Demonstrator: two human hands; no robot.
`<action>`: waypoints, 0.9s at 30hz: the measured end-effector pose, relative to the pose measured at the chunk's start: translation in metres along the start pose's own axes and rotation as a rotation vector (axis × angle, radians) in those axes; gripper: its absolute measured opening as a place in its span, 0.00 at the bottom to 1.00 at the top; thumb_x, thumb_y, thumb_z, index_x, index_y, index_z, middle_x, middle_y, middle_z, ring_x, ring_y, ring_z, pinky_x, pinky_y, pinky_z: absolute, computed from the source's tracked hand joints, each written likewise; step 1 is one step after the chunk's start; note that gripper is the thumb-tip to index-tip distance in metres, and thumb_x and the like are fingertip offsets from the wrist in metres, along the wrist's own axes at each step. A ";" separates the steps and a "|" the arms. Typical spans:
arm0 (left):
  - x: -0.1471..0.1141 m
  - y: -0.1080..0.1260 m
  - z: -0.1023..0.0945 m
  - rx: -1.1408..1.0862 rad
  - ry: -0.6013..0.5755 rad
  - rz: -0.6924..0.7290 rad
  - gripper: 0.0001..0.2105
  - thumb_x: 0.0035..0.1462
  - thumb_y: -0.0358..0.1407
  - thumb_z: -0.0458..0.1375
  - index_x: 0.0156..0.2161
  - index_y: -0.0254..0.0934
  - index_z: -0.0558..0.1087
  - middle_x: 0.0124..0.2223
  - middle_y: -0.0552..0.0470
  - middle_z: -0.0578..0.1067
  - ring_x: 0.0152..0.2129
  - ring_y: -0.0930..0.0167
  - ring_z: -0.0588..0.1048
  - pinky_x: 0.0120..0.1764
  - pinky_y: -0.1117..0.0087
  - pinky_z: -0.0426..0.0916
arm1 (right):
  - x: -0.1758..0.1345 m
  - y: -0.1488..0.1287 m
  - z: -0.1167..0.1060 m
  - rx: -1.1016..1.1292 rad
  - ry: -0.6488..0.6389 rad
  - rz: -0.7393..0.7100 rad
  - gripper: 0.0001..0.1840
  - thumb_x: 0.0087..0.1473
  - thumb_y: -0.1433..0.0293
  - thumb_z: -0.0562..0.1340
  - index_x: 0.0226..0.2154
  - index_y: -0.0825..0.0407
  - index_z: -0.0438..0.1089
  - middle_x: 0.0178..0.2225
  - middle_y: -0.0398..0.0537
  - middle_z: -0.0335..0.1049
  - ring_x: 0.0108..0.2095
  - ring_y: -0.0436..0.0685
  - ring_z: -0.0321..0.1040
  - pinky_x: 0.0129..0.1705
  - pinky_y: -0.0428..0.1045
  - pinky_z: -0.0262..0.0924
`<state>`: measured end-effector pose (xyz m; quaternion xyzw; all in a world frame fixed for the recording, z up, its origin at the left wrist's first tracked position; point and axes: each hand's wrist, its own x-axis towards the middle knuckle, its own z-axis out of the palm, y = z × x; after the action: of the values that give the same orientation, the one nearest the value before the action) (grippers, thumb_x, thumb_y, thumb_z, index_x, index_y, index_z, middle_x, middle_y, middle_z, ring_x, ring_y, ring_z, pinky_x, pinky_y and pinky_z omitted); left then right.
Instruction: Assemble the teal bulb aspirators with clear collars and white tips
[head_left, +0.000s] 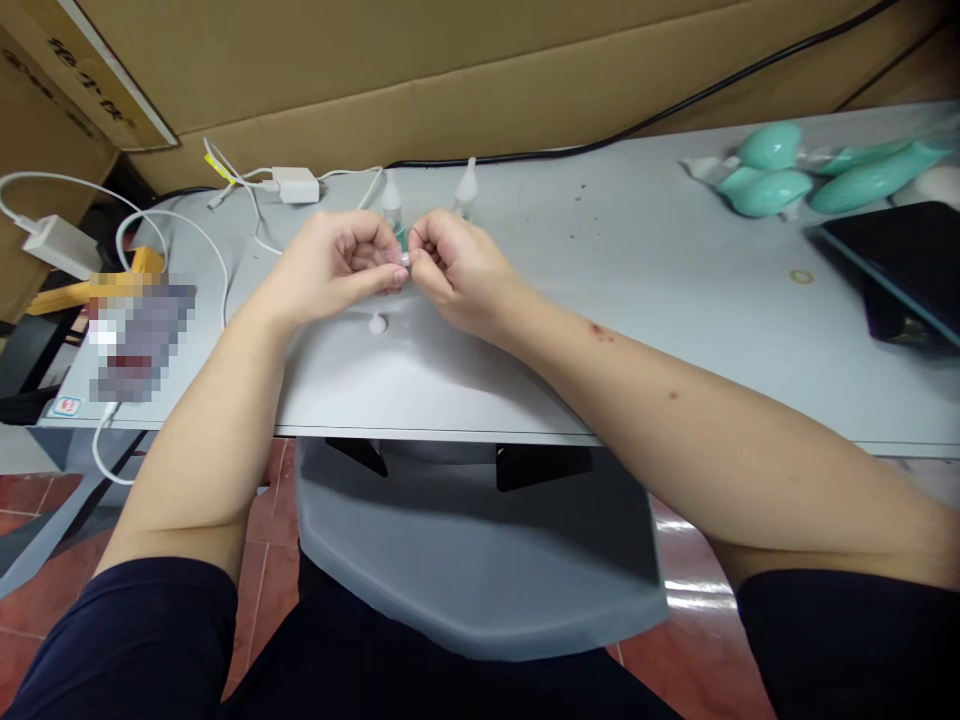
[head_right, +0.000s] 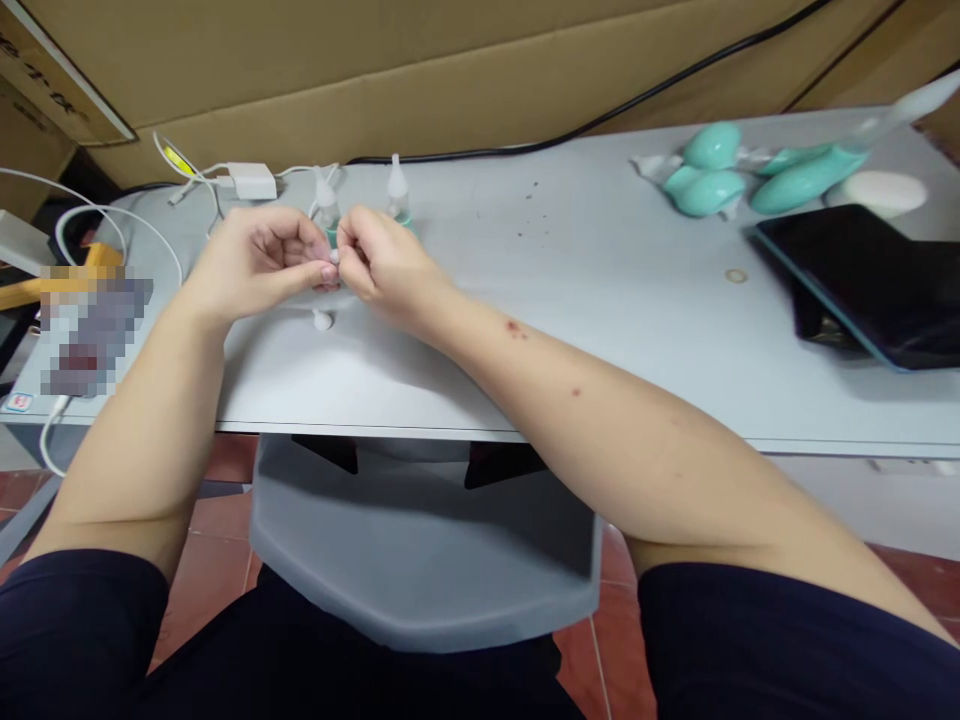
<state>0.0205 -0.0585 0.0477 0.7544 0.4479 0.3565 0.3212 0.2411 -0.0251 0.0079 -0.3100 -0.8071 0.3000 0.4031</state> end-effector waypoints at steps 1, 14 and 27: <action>0.000 0.000 0.000 -0.002 -0.004 -0.005 0.20 0.59 0.52 0.78 0.39 0.40 0.78 0.35 0.50 0.82 0.35 0.59 0.88 0.40 0.58 0.87 | 0.001 -0.001 0.000 -0.015 -0.002 -0.001 0.13 0.75 0.70 0.61 0.37 0.44 0.60 0.40 0.50 0.74 0.46 0.65 0.72 0.58 0.61 0.72; 0.004 -0.003 -0.003 -0.034 0.014 -0.023 0.26 0.56 0.60 0.78 0.39 0.42 0.76 0.34 0.51 0.82 0.34 0.61 0.88 0.37 0.60 0.86 | 0.000 0.003 0.004 0.350 0.067 0.092 0.10 0.74 0.62 0.71 0.42 0.44 0.71 0.39 0.45 0.78 0.39 0.60 0.79 0.47 0.56 0.78; -0.002 0.010 -0.018 0.054 -0.017 -0.010 0.23 0.58 0.57 0.79 0.37 0.40 0.82 0.34 0.50 0.85 0.33 0.61 0.86 0.36 0.60 0.85 | -0.002 0.006 0.008 0.383 0.047 0.119 0.14 0.71 0.56 0.75 0.38 0.45 0.76 0.36 0.47 0.79 0.36 0.62 0.80 0.44 0.57 0.82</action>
<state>0.0095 -0.0612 0.0647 0.7636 0.4584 0.3362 0.3062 0.2371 -0.0241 -0.0011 -0.2819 -0.7058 0.4640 0.4551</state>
